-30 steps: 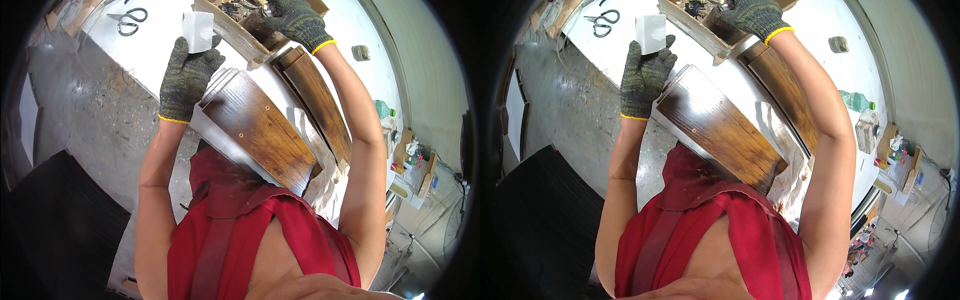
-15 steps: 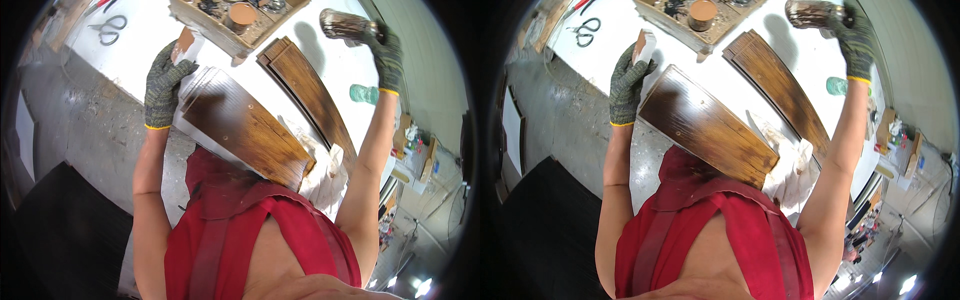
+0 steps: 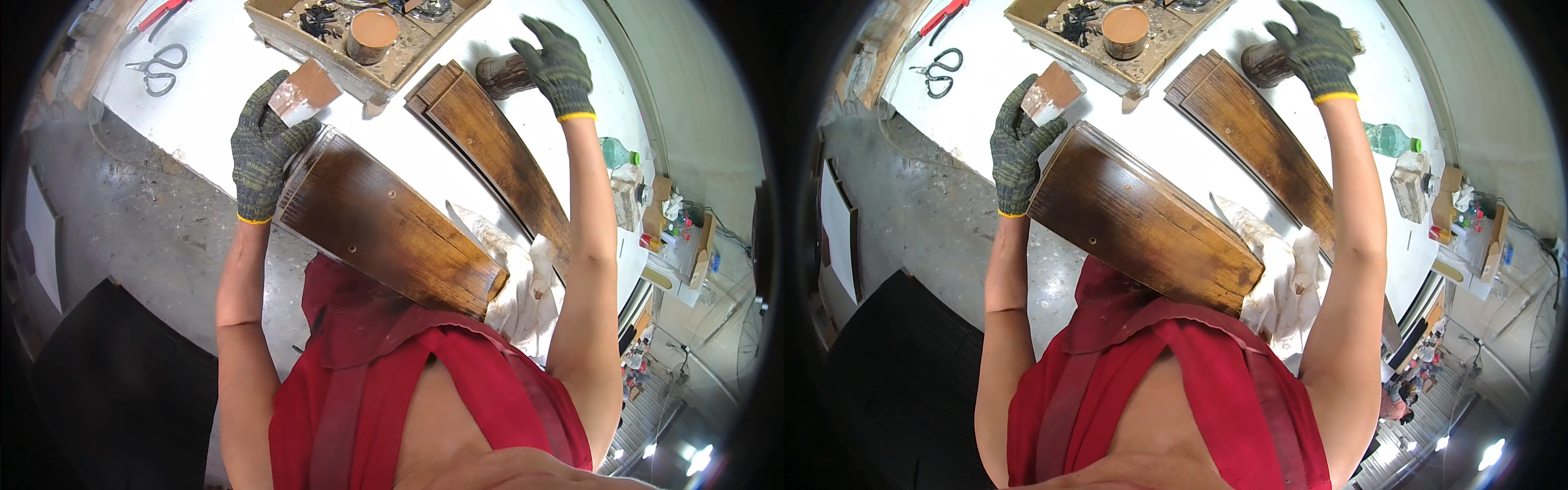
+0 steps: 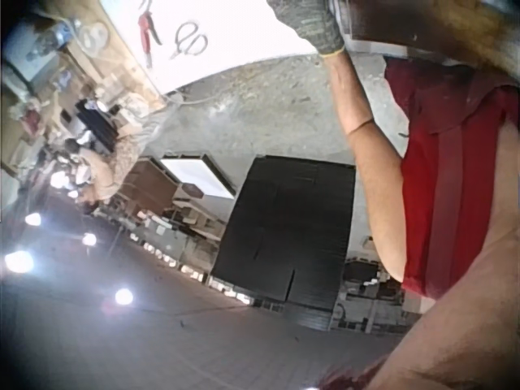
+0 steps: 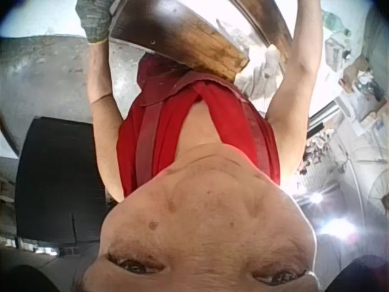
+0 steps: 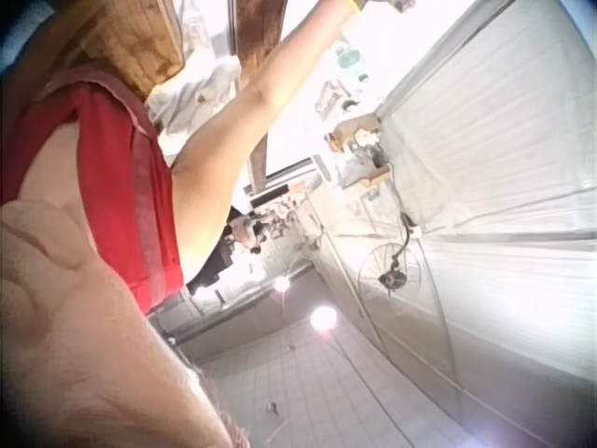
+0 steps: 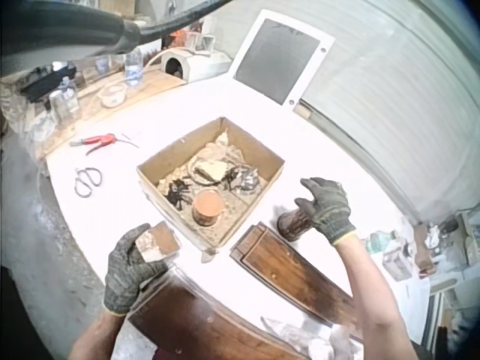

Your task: The person wipes long wooden boards using a cloth and a block, moving the cloth along the surface of the boards one at a time before setting a finished piece aside in a bin.

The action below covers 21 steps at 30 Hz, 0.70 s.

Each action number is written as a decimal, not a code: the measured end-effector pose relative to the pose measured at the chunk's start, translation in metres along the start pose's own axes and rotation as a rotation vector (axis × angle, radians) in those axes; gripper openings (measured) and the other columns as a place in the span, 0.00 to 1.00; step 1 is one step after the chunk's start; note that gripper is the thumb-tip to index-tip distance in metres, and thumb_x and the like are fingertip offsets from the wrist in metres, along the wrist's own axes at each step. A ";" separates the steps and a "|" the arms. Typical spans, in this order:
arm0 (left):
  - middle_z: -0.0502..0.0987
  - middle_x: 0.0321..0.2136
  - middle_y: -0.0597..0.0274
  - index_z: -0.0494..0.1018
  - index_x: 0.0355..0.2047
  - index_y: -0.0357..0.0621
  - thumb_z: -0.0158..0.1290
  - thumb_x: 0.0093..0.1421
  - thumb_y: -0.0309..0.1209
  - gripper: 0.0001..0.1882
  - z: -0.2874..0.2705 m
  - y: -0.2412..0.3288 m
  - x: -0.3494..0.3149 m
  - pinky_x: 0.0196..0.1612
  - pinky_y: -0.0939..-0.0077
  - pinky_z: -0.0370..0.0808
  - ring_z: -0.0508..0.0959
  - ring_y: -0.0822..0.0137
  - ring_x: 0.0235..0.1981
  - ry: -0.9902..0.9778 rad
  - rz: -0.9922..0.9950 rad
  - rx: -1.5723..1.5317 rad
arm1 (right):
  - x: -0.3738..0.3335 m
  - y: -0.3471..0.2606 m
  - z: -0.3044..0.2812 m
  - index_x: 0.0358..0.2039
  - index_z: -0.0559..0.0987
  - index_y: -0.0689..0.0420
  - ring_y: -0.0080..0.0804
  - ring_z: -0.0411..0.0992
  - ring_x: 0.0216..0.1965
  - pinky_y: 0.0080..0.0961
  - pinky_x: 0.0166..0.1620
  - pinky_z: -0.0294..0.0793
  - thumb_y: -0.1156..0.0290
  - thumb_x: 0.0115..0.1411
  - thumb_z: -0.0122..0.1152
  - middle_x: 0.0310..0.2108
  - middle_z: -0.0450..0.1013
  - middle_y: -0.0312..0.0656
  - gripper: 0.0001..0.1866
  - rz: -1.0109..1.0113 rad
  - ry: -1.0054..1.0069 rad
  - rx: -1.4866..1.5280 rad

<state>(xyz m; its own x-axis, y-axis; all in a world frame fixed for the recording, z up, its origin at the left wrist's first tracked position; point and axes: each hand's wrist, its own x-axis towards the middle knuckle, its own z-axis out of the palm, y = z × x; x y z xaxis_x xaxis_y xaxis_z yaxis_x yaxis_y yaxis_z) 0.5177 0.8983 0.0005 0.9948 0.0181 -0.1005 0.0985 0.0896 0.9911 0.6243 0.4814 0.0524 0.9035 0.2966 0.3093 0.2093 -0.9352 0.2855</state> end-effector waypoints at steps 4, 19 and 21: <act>0.75 0.55 0.50 0.66 0.63 0.36 0.66 0.52 0.19 0.37 -0.006 -0.021 0.008 0.54 0.70 0.78 0.78 0.62 0.53 -0.071 0.163 0.288 | 0.072 -0.055 0.002 0.47 0.81 0.51 0.50 0.74 0.49 0.44 0.50 0.74 0.58 0.64 0.57 0.45 0.78 0.47 0.17 -0.168 0.058 0.346; 0.77 0.53 0.51 0.64 0.64 0.36 0.65 0.52 0.17 0.38 0.001 -0.012 -0.002 0.53 0.70 0.80 0.79 0.63 0.51 -0.005 -0.080 -0.162 | 0.168 -0.049 0.092 0.40 0.86 0.49 0.49 0.79 0.42 0.40 0.46 0.78 0.59 0.50 0.64 0.38 0.81 0.51 0.17 -0.219 -0.594 -0.073; 0.77 0.53 0.51 0.64 0.64 0.37 0.66 0.52 0.18 0.39 -0.002 -0.012 -0.003 0.53 0.70 0.80 0.79 0.64 0.51 0.005 -0.081 -0.104 | 0.161 -0.047 0.077 0.41 0.85 0.49 0.49 0.79 0.42 0.40 0.46 0.77 0.59 0.51 0.64 0.39 0.80 0.51 0.17 -0.150 -0.511 0.072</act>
<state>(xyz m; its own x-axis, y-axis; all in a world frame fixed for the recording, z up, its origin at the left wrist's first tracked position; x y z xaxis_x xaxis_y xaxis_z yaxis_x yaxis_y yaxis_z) 0.5136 0.8988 -0.0113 0.9835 0.0113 -0.1807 0.1751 0.1934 0.9654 0.7892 0.5579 0.0192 0.9248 0.3129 -0.2166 0.3590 -0.9061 0.2239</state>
